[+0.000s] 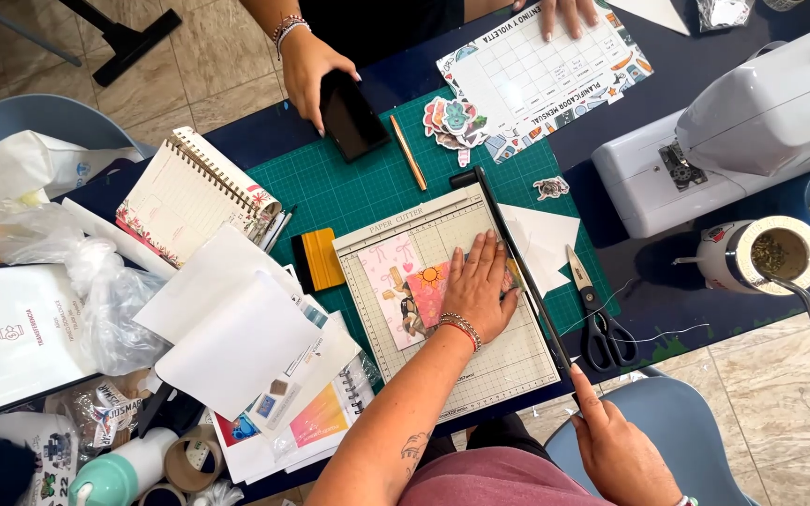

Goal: Trimming small printed cards using a manual paper cutter

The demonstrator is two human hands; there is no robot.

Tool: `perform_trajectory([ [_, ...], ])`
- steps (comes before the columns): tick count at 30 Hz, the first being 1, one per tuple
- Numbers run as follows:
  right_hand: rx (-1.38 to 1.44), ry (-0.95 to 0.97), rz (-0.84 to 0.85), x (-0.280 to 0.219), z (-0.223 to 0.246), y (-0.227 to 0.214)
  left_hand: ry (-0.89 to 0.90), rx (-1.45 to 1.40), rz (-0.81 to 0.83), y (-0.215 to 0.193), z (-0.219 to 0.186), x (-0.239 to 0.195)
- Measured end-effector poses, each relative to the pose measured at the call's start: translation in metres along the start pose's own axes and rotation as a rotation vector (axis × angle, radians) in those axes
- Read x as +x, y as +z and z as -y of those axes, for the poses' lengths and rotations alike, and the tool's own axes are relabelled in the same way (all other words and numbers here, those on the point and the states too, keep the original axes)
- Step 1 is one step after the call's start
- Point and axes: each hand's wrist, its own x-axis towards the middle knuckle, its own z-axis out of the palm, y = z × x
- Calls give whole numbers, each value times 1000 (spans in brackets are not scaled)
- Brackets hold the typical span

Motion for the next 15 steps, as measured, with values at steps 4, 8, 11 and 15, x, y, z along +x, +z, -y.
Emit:
perform_trajectory([
  [4,-6,-1,13,0,0,-2,4,-12,12,-5,-1,1],
  [8,33,-32,-11,2,-3,2,0,-7,49,-4,2,2],
  [11,25,-26,4,3,-3,3,6,-2,42,-1,3,2],
  [15,9,-27,-4,7,-9,14,-51,29,135,-13,-6,7],
])
